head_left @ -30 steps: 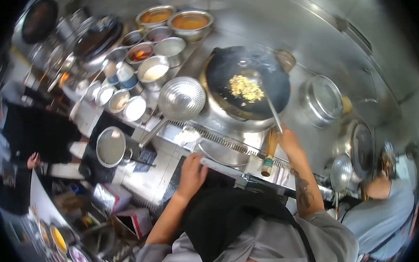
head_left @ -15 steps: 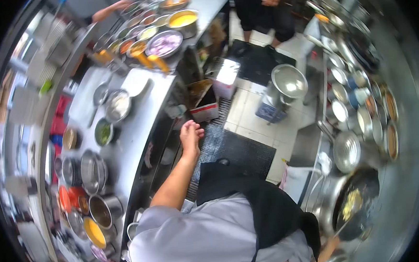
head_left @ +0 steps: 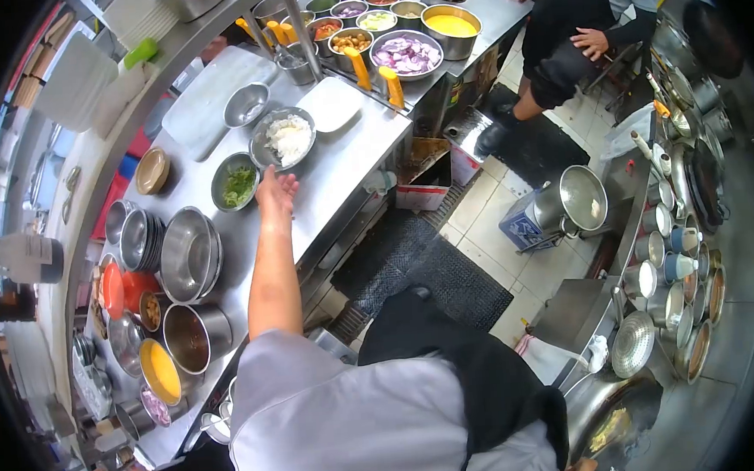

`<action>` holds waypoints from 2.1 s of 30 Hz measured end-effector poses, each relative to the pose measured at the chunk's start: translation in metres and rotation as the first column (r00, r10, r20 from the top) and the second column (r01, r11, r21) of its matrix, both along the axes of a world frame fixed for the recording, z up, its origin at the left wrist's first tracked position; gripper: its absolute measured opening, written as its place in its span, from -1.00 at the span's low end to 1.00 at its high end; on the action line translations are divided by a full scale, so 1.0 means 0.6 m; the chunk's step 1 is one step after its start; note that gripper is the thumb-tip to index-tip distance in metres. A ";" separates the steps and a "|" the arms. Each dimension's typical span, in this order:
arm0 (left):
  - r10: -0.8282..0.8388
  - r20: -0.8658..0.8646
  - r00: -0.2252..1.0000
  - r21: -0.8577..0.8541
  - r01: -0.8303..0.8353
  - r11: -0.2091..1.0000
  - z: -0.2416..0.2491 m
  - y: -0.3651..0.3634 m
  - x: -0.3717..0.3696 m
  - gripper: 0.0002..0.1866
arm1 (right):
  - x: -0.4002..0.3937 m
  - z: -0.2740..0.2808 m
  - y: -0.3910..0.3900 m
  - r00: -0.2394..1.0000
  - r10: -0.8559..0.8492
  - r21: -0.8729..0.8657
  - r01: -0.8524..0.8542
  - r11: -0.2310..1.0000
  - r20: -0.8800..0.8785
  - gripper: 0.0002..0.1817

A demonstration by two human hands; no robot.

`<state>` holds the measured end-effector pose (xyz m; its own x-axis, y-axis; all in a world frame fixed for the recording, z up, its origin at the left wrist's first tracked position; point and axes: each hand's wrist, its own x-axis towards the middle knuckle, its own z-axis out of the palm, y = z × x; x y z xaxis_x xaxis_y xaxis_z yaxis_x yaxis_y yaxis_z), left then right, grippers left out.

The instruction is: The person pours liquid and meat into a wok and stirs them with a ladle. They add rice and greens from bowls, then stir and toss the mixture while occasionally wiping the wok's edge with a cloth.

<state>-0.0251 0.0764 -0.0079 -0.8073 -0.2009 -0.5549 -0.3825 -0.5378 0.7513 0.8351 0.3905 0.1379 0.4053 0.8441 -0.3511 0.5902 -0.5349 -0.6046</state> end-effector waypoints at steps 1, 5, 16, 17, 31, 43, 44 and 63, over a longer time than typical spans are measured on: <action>0.026 0.034 0.999 -0.020 -0.025 0.999 0.007 0.001 -0.016 -0.68 | 0.007 0.000 -0.001 1.000 0.009 0.013 -0.009 1.000 0.008 -0.78; -0.058 -0.094 0.994 -0.211 0.037 0.977 -0.049 -0.013 -0.056 -0.75 | 0.028 0.003 0.001 0.999 0.014 0.046 -0.016 0.999 0.036 -0.77; -0.396 -0.135 0.908 0.098 0.410 0.907 -0.078 -0.060 -0.059 -0.81 | 0.134 -0.029 -0.010 0.997 0.013 0.175 -0.027 0.984 0.080 -0.72; -0.264 -0.056 0.963 -0.036 0.263 0.964 -0.053 -0.048 -0.031 -0.66 | 0.141 -0.035 -0.016 0.996 -0.001 0.182 -0.016 0.983 0.091 -0.72; -0.954 -0.157 0.256 0.139 0.962 0.235 0.160 0.407 0.284 -0.84 | 0.141 -0.016 -0.074 0.970 -0.205 0.055 0.199 0.978 0.129 -0.62; -0.804 -0.149 -0.576 0.148 0.791 -0.594 0.221 0.845 0.908 -0.79 | 0.138 -0.038 -0.159 0.964 -0.157 -0.071 0.176 0.982 0.216 -0.56; -0.756 -0.159 -0.635 0.149 0.742 -0.654 0.216 0.871 0.954 -0.77 | 0.141 -0.039 -0.155 0.966 -0.160 -0.042 0.172 0.984 0.204 -0.59; 0.167 -0.152 -0.974 -0.968 0.181 0.173 0.091 1.044 1.549 -0.31 | -0.016 -0.061 -0.097 0.714 -0.653 0.370 0.695 0.617 -0.252 -0.49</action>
<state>0.9045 0.7030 0.0466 0.8253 0.3689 0.4275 0.1735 -0.8861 0.4297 0.8253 0.3321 0.1015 0.9062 0.4097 -0.1041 0.1016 -0.4501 -0.8872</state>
